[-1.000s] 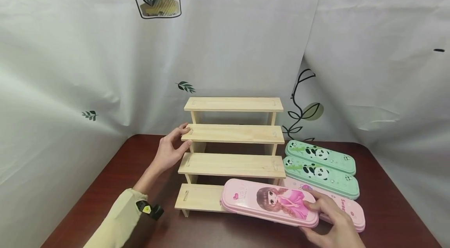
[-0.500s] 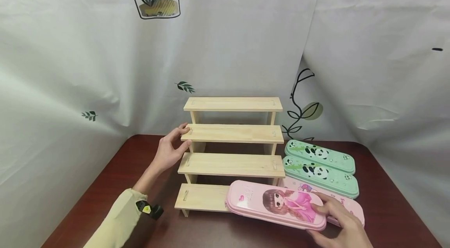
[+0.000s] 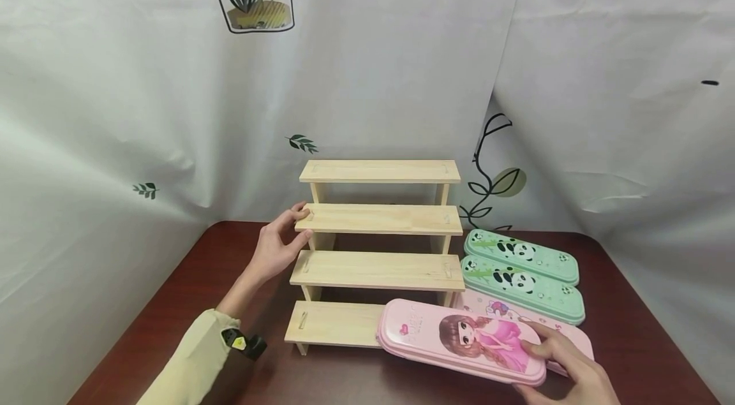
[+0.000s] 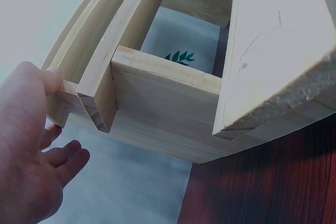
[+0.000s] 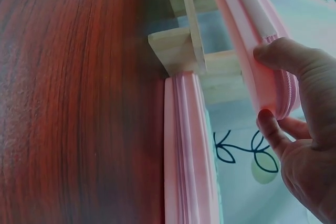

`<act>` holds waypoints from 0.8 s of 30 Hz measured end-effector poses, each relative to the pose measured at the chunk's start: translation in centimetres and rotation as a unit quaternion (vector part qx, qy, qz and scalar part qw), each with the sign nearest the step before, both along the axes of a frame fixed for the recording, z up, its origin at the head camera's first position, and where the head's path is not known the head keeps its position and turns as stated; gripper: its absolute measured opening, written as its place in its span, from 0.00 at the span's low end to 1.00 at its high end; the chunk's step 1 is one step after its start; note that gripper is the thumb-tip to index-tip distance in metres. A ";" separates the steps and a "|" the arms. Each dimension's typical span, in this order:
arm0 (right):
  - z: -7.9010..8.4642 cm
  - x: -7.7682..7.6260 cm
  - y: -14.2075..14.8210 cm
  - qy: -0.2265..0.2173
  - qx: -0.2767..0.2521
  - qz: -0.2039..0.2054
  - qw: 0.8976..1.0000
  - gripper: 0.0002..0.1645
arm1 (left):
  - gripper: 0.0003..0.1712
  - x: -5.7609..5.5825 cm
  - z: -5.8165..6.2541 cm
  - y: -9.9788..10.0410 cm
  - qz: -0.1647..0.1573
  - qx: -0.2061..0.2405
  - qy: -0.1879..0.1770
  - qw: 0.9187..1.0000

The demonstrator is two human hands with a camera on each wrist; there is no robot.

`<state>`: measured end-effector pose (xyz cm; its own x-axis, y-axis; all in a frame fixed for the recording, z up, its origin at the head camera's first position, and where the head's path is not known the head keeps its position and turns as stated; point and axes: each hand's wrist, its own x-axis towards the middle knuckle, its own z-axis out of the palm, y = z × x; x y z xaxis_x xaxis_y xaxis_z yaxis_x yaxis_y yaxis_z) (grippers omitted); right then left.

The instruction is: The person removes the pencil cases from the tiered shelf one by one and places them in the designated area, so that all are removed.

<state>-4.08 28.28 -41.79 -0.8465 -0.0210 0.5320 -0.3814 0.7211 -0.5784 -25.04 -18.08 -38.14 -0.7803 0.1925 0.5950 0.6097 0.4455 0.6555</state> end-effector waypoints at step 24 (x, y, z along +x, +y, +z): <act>-2.8 -0.1 6.7 0.035 0.038 0.155 0.987 0.55 | 0.21 -0.4 -0.1 0.0 -0.001 0.006 -0.006 1.000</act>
<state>-4.16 34.95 -44.64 -0.7547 -0.3151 0.5755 -0.6275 0.6030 -0.4927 -25.48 -18.13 -38.24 -0.7870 0.1873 0.5878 0.6027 0.4367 0.6679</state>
